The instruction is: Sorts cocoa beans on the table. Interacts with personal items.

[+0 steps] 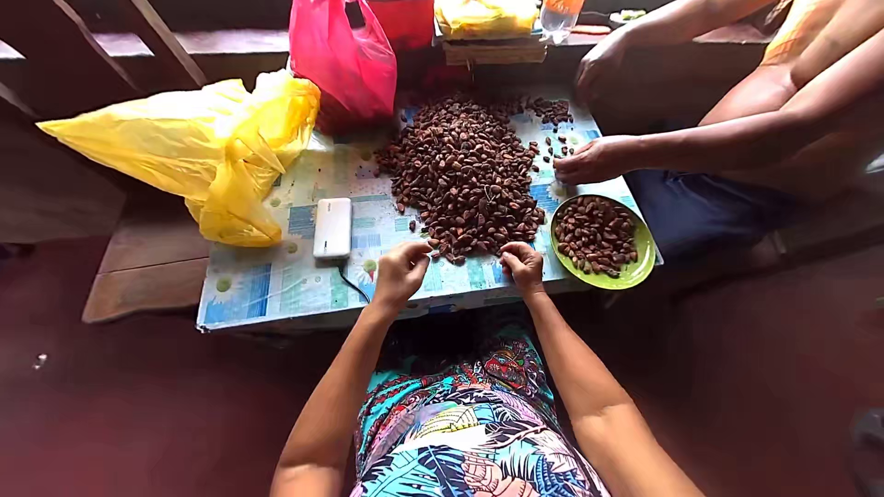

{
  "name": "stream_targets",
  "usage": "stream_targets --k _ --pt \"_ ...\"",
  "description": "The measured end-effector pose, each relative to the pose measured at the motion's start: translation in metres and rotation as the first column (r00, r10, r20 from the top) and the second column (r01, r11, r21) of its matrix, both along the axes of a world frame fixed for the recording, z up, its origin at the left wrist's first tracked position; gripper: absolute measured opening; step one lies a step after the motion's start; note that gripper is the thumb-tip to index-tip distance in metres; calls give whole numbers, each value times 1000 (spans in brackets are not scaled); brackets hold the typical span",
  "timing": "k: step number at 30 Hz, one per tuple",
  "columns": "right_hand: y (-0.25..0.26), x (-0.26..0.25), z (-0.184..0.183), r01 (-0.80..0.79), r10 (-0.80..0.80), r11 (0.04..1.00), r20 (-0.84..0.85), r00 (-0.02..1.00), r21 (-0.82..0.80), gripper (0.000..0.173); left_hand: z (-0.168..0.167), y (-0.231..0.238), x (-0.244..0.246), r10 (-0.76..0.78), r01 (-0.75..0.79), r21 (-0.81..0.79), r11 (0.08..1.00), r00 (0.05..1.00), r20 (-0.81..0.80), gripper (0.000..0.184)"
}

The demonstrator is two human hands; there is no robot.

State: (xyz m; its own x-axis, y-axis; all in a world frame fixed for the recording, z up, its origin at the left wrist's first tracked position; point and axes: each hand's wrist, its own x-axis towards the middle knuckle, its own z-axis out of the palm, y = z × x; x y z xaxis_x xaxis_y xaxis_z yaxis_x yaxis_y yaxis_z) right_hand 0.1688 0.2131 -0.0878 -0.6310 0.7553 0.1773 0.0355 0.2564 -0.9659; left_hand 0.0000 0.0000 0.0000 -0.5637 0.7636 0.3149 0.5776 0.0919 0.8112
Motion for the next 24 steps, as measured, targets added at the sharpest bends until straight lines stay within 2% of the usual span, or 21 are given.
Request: stream_targets --k 2,5,7,10,13,15,18,21,24 --pt "-1 -3 -2 16 -17 998 7 1000 64 19 -38 28 -8 -10 7 -39 999 998 -65 23" --pt "0 -6 -1 36 -37 994 8 999 105 18 -69 58 -7 -2 -14 -91 996 985 -171 36" --pt "-1 -5 -2 30 -33 991 23 999 132 19 -77 69 1 -25 -16 -150 989 964 -266 39" --pt "-3 -1 3 -23 14 990 74 997 136 20 -77 72 1 -50 -19 -200 980 941 -335 27" --pt "-3 1 6 -42 31 992 88 996 121 21 -81 63 -29 -45 0 -136 991 944 -327 19" --pt "-1 2 5 -49 38 992 102 994 112 21 -73 53 -50 -27 1 -113 994 972 -231 22" --pt "0 4 3 -50 40 994 101 994 98 22 -60 40 -61 69 -76 -53 996 990 -126 24" --pt "1 3 -3 -33 30 996 37 999 82 23 -73 31 -52 124 -122 29 992 988 -88 24" --pt "0 4 0 -43 44 996 -3 999 84 22 -90 30 -46 134 -120 105 987 982 -136 22"
